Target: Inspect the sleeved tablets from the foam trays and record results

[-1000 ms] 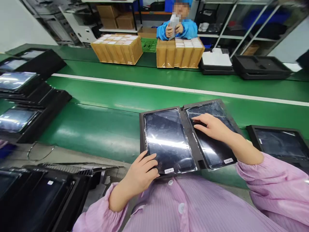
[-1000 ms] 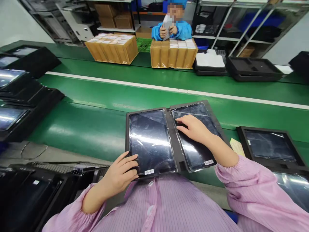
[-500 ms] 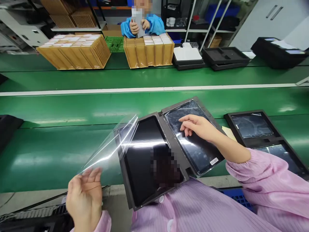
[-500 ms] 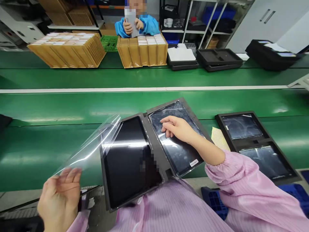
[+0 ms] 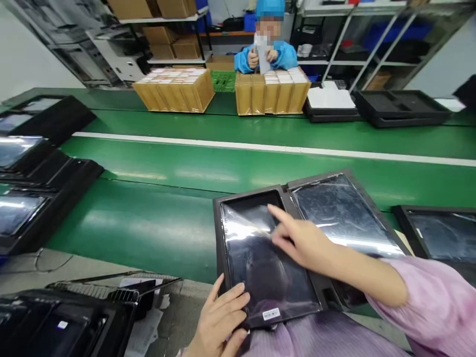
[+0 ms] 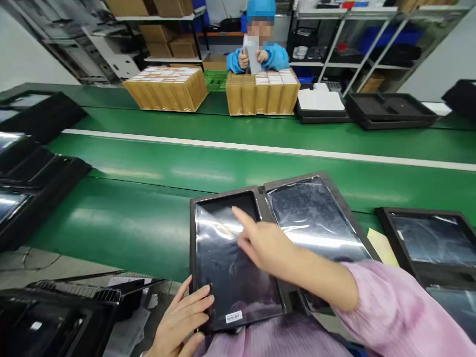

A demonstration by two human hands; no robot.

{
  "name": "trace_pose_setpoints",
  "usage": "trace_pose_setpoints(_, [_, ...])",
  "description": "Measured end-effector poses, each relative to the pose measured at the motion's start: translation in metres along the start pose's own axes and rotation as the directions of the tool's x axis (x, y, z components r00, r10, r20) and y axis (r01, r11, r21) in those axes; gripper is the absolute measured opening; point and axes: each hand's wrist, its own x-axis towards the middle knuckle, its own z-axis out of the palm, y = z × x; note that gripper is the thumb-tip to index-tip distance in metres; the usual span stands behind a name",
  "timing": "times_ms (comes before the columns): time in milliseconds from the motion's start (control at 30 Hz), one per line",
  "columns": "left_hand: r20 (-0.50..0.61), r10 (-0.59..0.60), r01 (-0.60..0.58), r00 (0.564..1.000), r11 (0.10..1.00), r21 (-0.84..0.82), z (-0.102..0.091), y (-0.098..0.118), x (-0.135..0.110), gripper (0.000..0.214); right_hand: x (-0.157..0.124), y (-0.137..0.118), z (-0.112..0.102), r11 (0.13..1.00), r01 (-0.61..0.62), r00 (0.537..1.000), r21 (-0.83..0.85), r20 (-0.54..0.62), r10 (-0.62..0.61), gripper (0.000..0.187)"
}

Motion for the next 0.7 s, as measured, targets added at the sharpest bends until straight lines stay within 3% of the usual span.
trace_pose_setpoints(67, [-0.019, 0.032, -0.031, 0.999, 0.999, 0.032, -0.001, 0.003, 0.003, 0.016, -0.024, -0.006, -0.004, 0.974, 0.21, 0.95, 0.079, 0.217, -0.223, 0.068])
trace_pose_setpoints(100, [-0.024, 0.036, -0.036, 0.999, 0.999, 0.039, -0.002, 0.005, 0.005, 0.017, -0.035, -0.009, -0.01, 0.96, 0.236, 0.906, 0.149, 0.322, -0.273, 0.065])
trace_pose_setpoints(167, [-0.014, 0.025, -0.024, 1.0, 0.998, 0.054, -0.002, 0.007, 0.005, 0.018, -0.052, -0.01, -0.025, 0.945, 0.174, 0.84, 0.276, 0.46, -0.288, 0.051])
trace_pose_setpoints(200, [-0.001, 0.018, -0.018, 1.0, 0.998, 0.063, -0.002, 0.008, 0.004, 0.019, -0.058, -0.009, -0.033, 0.939, 0.123, 0.832, 0.322, 0.483, -0.275, 0.042])
trace_pose_setpoints(300, [0.045, -0.008, 0.002, 0.999, 0.992, 0.125, -0.003, 0.012, 0.003, 0.024, -0.069, 0.002, -0.049, 0.928, -0.009, 0.891, 0.371, 0.425, -0.161, 0.025])
trace_pose_setpoints(433, [0.038, -0.055, 0.041, 0.998, 0.953, 0.299, -0.006, 0.024, 0.023, 0.027, -0.081, 0.02, -0.052, 0.965, -0.135, 0.969, 0.223, 0.232, 0.082, 0.034])
trace_pose_setpoints(567, [0.16, -0.165, 0.057, 0.973, 0.848, 0.528, 0.002, 0.033, 0.076, 0.028, -0.09, 0.031, -0.053, 0.968, -0.208, 0.978, 0.136, 0.044, 0.204, 0.041])
trace_pose_setpoints(700, [0.238, -0.392, 0.18, 0.889, 0.776, 0.605, 0.026, 0.016, 0.152, 0.042, -0.097, 0.035, -0.065, 0.963, -0.217, 0.972, 0.159, -0.058, 0.229, 0.041])
